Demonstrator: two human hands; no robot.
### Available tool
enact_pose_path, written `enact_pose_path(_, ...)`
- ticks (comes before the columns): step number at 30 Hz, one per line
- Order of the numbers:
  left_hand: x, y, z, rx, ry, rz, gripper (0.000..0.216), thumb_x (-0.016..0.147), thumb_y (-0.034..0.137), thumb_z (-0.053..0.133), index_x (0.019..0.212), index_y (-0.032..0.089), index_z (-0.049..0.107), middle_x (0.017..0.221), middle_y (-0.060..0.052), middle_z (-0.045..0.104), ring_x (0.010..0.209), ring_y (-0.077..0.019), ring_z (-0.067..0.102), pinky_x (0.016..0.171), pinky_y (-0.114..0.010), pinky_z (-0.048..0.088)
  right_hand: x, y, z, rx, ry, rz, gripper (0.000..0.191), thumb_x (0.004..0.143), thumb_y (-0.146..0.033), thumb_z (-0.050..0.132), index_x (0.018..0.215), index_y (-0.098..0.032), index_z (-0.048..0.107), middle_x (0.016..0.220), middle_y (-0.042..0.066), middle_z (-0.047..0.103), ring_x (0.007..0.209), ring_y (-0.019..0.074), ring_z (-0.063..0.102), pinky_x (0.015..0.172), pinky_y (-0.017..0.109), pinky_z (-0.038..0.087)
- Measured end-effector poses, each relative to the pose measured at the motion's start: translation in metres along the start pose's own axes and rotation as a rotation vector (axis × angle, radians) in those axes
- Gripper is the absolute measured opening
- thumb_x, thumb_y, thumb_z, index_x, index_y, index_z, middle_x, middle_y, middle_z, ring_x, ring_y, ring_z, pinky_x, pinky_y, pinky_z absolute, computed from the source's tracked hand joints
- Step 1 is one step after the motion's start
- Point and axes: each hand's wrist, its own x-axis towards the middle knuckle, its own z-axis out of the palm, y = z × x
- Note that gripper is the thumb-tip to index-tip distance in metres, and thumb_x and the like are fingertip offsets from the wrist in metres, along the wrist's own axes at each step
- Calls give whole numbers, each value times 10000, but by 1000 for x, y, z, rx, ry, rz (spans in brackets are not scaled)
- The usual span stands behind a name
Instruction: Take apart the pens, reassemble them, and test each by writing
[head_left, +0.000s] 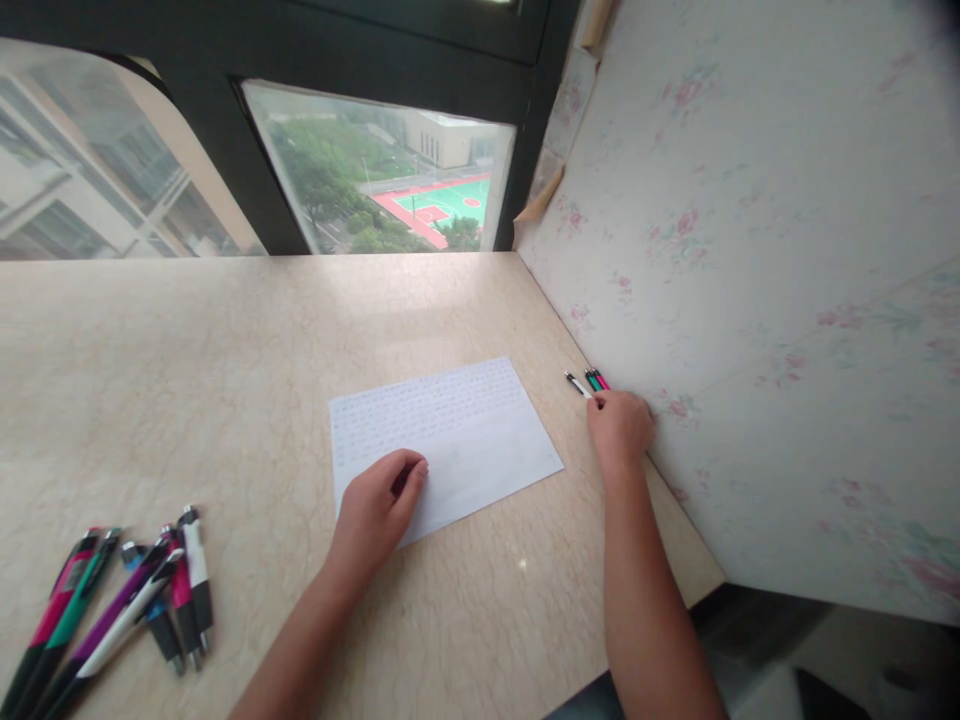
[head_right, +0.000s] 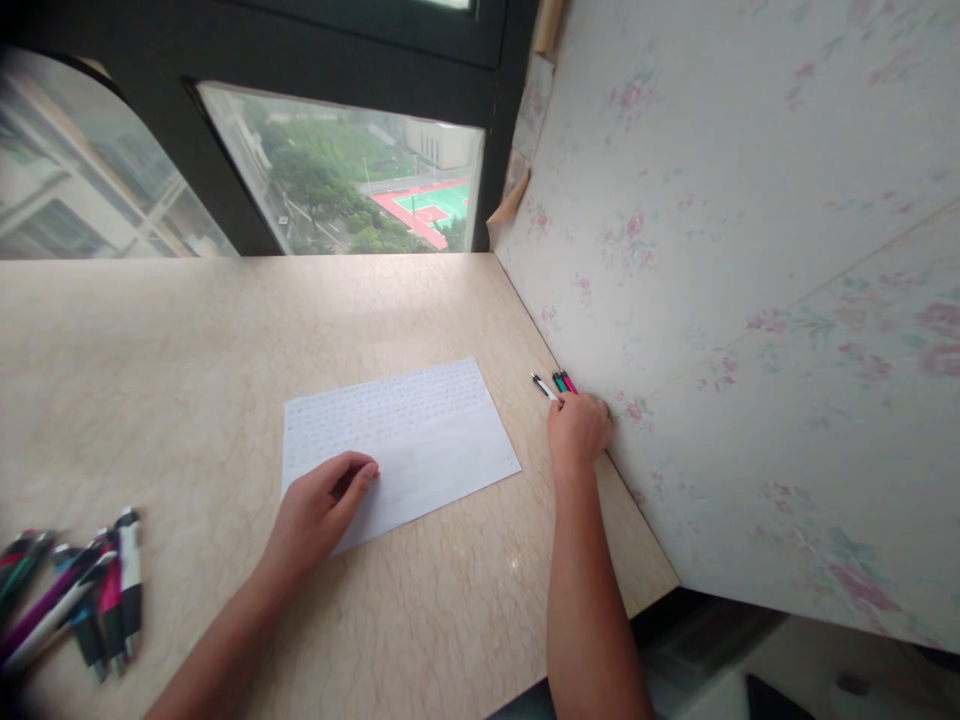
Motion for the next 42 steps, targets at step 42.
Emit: enact_pose_path(42, 0, -2, 1, -6, -4, 59, 233, 915, 353, 466, 871, 204, 639, 817, -28, 696, 722, -173, 612, 675, -288, 451, -124, -131, 2, 514, -185, -825, 204, 954, -286, 457, 871, -203, 623, 838, 36, 685, 744, 162, 608, 645, 268, 377)
